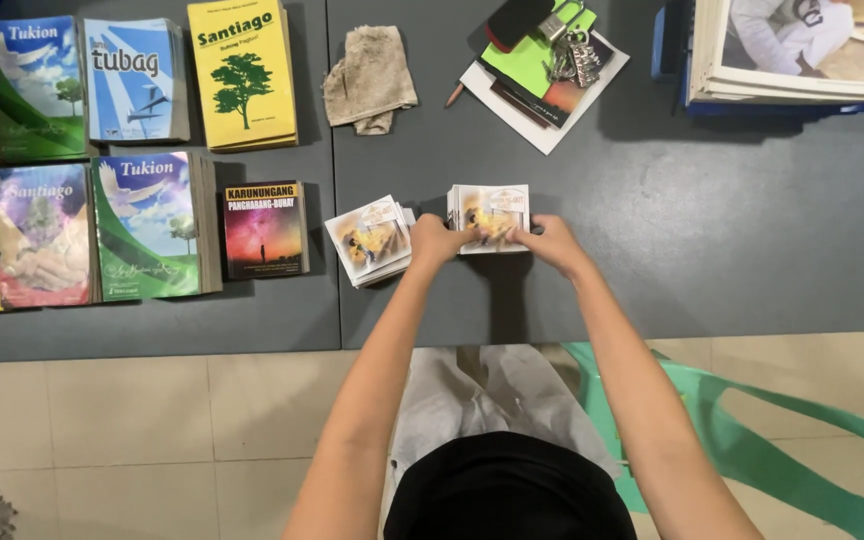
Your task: Organizing booklets and cards on a desk and wiping the surface with a cloth.
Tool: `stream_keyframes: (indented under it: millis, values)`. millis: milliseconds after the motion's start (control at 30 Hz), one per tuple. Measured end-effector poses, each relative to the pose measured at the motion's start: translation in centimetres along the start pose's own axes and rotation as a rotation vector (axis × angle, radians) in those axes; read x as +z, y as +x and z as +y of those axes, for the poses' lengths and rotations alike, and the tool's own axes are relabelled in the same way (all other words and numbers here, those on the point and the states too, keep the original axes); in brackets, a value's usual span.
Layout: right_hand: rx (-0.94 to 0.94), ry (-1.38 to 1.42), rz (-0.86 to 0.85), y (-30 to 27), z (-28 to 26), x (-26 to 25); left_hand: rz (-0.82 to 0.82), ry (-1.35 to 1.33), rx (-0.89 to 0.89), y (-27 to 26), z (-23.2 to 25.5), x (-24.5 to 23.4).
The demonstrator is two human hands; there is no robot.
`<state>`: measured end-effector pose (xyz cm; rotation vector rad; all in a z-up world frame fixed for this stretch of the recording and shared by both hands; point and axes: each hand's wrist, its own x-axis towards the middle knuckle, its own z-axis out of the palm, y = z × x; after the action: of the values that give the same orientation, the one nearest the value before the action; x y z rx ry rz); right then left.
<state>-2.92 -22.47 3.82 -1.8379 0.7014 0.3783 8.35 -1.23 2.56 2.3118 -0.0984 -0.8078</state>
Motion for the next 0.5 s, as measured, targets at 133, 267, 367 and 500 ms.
stream_keyframes:
  millis: [133, 267, 367, 500]
  values:
    - [-0.002, -0.127, 0.028, -0.5, -0.5, 0.2, -0.012, -0.018, 0.002, 0.4, 0.1, 0.6]
    - [-0.301, -0.382, 0.301, 0.3, 0.2, 0.9, 0.017, 0.022, 0.026, -0.4, 1.1, -0.3]
    - [-0.502, -0.36, 0.493, -2.8, -3.9, 2.0, 0.097, -0.014, 0.088, -1.2, 0.6, -1.5]
    - [-0.607, -0.027, 0.427, -6.0, -10.2, 5.2, 0.332, -0.178, 0.241, -3.1, 0.1, -5.6]
